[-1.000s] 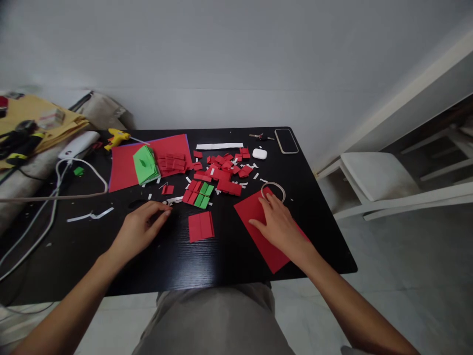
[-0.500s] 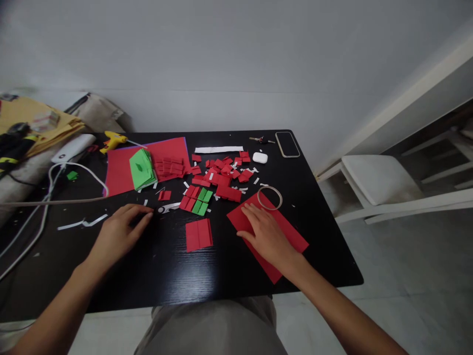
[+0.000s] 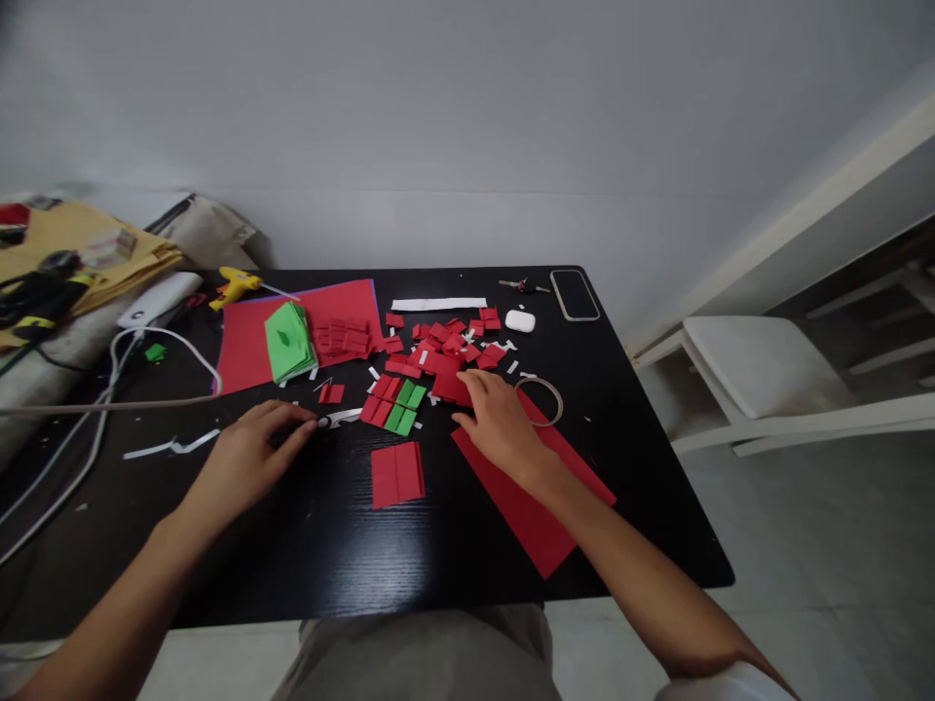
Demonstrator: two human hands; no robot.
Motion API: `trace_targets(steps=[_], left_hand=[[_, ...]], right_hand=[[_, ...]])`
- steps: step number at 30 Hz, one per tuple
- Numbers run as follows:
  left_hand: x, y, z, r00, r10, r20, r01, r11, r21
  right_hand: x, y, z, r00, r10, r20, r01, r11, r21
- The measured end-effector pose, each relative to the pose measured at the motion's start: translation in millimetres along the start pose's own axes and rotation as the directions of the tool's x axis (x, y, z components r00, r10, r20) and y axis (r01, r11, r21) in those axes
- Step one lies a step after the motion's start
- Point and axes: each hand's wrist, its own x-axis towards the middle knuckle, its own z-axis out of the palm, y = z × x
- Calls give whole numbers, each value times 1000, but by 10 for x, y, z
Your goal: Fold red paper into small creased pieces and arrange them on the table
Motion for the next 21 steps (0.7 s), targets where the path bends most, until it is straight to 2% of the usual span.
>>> trace_targets(steps=[3, 5, 8, 10, 14, 18, 21], left_hand=[[-15, 11, -53, 1000, -14, 9, 14, 1000, -24], [-39, -20, -75, 1000, -26, 8, 26, 999, -40], [-59, -75, -65, 999, -35, -7, 35, 998, -57], [-40, -77, -31, 999, -31, -13, 30, 998, -62], [81, 60, 57, 999, 29, 18, -27, 995, -101], [221, 295, 120, 987, 143, 74, -131, 980, -151], [289, 463, 165, 970, 232, 79, -214, 959, -187]], right_hand=[[42, 81, -85, 999, 26, 34, -25, 999, -36], [0, 208, -249, 990, 122, 73, -113, 987, -112], [-112, 454, -524, 920, 355, 167, -308, 917, -255], [-177, 576, -636, 887, 412, 211, -347, 893, -285], [-197, 592, -643, 892, 367, 263, -289, 911, -293], [-130, 516, -582, 862, 412, 295, -332, 899, -286], [-106, 522, -586, 874, 405, 266, -340, 904, -258]])
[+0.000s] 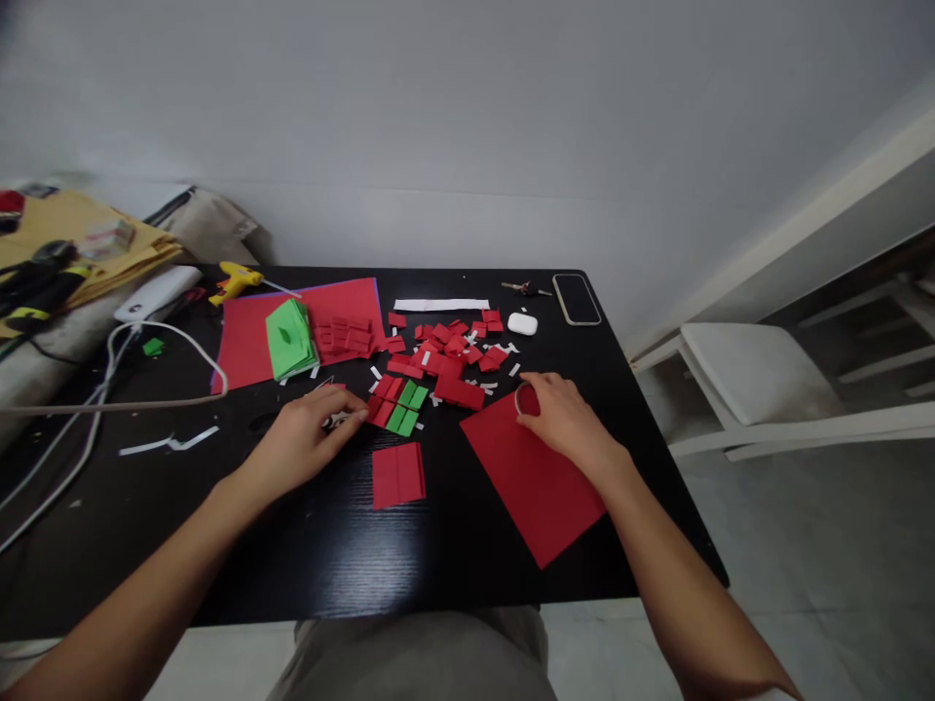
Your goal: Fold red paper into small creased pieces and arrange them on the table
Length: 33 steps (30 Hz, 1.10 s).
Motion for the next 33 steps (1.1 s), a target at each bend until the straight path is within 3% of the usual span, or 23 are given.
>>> trace_targets(steps=[3, 6, 9, 11, 14, 18, 22, 29, 33], left_hand=[[85, 121, 57, 998, 62, -28, -62, 997, -34], [137, 165, 27, 993, 77, -87, -79, 997, -18], [93, 52, -134, 996, -15, -91, 24, 995, 101], [-8, -104, -271, 993, -114, -5, 112, 965, 239], [-223, -372, -417, 972, -220, 81, 165, 889, 427], [-444, -652, -457, 970, -230, 81, 170, 877, 449], [-480, -814, -462, 965, -232, 125, 170, 910, 378], [-567, -797, -611, 954, -246, 171, 183, 930, 320], [-783, -762, -848, 920, -365, 140, 297, 886, 357]], right_hand=[[-29, -32, -57, 990, -31, -137, 40, 997, 66], [-116, -188, -164, 948, -79, -307, 183, 928, 325], [-213, -409, -240, 942, -176, -287, 331, 642, 692], [-251, -529, -229, 934, -238, -265, 350, 475, 807], [-247, -637, -129, 940, -269, -208, 299, 362, 883], [-184, -737, 7, 940, -290, -182, 273, 314, 909], [-168, -825, 17, 920, -366, -138, 246, 267, 932], [-254, -851, -26, 884, -426, -194, 364, 365, 857], [-303, -840, -26, 868, -437, -234, 420, 398, 815]])
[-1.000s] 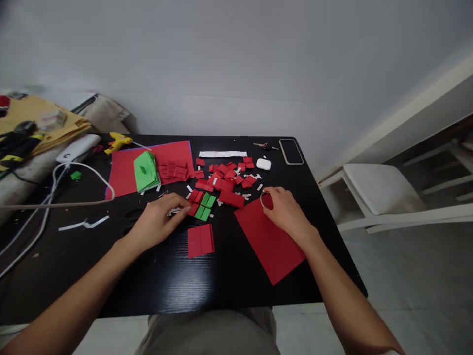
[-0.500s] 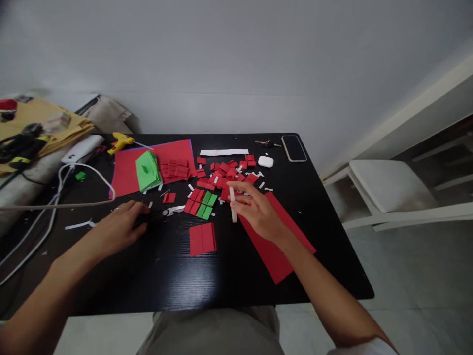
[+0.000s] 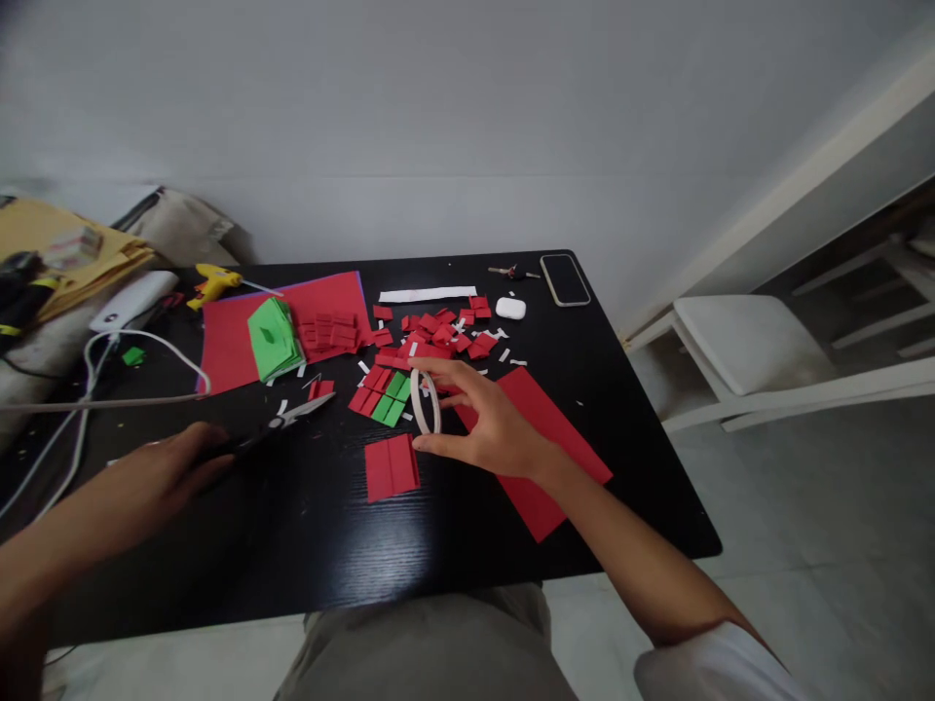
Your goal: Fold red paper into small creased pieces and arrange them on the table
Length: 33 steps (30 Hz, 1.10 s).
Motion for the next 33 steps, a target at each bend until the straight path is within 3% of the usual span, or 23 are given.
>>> trace_targets(steps=[2, 6, 11, 14, 21, 26, 33], left_hand=[[-110, -16, -75, 998, -53, -14, 53, 998, -22], [-197, 183, -109, 998, 1, -67, -11, 991, -137], [-78, 587, -36, 992, 89, -86, -111, 945, -306], [19, 720, -16, 985, 155, -78, -173, 912, -372], [114, 784, 21, 983, 182, 38, -143, 871, -470], [83, 813, 30, 981, 156, 115, -80, 866, -494], [78, 838, 9, 984, 148, 96, -93, 898, -430]], right_hand=[[-22, -14, 1, 1000, -3, 16, 4, 1000, -9], [-52, -34, 9, 999, 17, 52, -15, 999, -38], [-77, -52, 16, 993, 26, 112, -18, 997, -73], [-95, -73, 8, 990, 22, 139, -11, 997, -75], [-108, -39, -9, 993, -39, 108, 44, 998, -51], [-112, 9, 1, 997, 3, 81, -8, 999, 54], [-102, -9, 6, 996, 34, 87, -40, 996, 79]])
